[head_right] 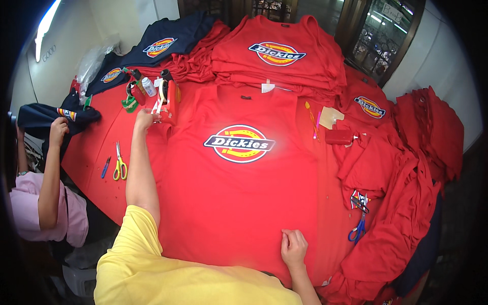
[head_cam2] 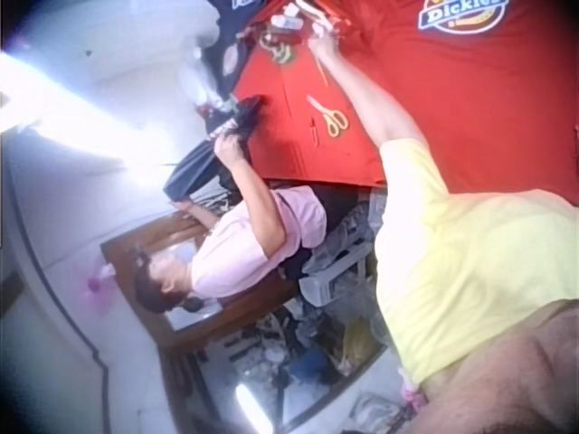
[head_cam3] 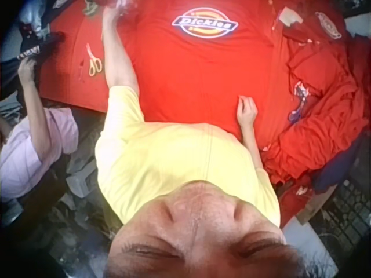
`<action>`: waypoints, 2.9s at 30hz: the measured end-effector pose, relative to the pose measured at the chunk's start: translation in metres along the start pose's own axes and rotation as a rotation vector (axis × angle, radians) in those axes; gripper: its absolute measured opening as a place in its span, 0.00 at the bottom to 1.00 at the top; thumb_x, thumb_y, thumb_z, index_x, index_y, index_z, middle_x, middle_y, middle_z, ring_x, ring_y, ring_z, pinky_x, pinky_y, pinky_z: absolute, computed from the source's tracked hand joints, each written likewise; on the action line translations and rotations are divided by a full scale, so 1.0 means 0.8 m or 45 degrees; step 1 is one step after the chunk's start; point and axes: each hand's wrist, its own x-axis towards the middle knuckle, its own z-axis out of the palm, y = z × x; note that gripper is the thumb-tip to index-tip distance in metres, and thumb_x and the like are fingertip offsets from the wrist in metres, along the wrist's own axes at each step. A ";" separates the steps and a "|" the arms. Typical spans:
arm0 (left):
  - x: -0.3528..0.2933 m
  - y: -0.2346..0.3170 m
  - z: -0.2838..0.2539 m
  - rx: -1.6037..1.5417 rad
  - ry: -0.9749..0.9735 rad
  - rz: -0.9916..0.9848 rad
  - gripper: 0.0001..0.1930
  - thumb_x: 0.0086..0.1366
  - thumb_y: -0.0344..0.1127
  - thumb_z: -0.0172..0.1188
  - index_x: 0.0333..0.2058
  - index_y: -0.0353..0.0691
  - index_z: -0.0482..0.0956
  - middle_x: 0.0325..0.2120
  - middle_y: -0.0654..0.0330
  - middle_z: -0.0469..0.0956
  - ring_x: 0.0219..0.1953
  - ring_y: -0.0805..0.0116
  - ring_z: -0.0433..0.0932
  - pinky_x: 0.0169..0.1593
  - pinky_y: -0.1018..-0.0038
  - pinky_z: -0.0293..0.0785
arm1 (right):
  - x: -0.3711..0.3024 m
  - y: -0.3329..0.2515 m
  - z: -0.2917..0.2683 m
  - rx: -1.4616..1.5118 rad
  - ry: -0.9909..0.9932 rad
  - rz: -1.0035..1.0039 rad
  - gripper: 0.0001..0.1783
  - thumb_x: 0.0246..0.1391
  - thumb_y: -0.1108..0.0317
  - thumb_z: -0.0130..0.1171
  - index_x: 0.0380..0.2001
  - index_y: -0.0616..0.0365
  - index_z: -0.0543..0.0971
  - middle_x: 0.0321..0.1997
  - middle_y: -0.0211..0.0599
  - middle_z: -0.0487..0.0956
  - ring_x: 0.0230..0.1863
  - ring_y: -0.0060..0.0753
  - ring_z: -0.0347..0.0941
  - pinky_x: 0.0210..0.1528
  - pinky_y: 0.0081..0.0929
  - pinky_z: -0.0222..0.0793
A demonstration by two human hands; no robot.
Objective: The person picks up red t-shirts, smooths them out on a table, and folds them into a rectangular shape. The person also uses a small orange tool to remove debris from the fabric before completing the fold.
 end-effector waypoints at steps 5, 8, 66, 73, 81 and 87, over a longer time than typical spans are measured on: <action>-0.019 0.016 0.027 0.620 0.144 0.104 0.14 0.55 0.31 0.67 0.39 0.30 0.80 0.22 0.52 0.83 0.28 0.62 0.84 0.35 0.67 0.78 | -0.003 0.005 0.000 -0.026 0.007 0.002 0.04 0.50 0.79 0.58 0.31 0.61 0.79 0.27 0.41 0.76 0.30 0.44 0.75 0.33 0.37 0.72; -0.035 0.032 0.032 0.758 0.158 0.110 0.14 0.56 0.33 0.65 0.41 0.34 0.81 0.29 0.51 0.84 0.32 0.58 0.85 0.41 0.66 0.78 | -0.003 0.004 -0.001 -0.030 0.022 -0.013 0.04 0.50 0.79 0.59 0.31 0.61 0.79 0.27 0.41 0.76 0.30 0.44 0.75 0.32 0.37 0.71; -0.703 -0.001 0.143 0.507 -1.632 1.052 0.18 0.59 0.38 0.64 0.49 0.49 0.82 0.63 0.65 0.69 0.71 0.54 0.53 0.72 0.50 0.45 | -0.003 0.093 -0.129 0.031 -0.787 0.277 0.08 0.53 0.62 0.65 0.31 0.51 0.79 0.36 0.38 0.72 0.43 0.41 0.72 0.47 0.35 0.67; -0.680 0.007 0.131 0.319 -1.416 0.814 0.15 0.62 0.36 0.62 0.47 0.45 0.82 0.55 0.60 0.76 0.65 0.55 0.65 0.69 0.56 0.56 | -0.015 0.077 -0.111 -0.320 -0.501 0.411 0.23 0.46 0.53 0.70 0.40 0.51 0.74 0.45 0.38 0.75 0.54 0.46 0.71 0.52 0.56 0.61; -0.442 -0.007 0.038 0.598 -0.230 0.566 0.13 0.63 0.33 0.59 0.46 0.37 0.80 0.47 0.48 0.78 0.53 0.49 0.73 0.58 0.61 0.68 | 0.117 0.077 -0.114 -0.733 -1.192 0.364 0.36 0.32 0.36 0.74 0.28 0.62 0.83 0.29 0.41 0.83 0.34 0.42 0.81 0.38 0.34 0.75; -0.357 -0.039 -0.002 0.839 0.110 0.348 0.18 0.64 0.36 0.58 0.51 0.37 0.77 0.53 0.46 0.74 0.55 0.46 0.72 0.59 0.59 0.67 | 0.183 0.147 -0.095 0.372 -0.897 0.963 0.28 0.52 0.41 0.65 0.31 0.60 0.79 0.20 0.34 0.77 0.23 0.25 0.75 0.26 0.25 0.72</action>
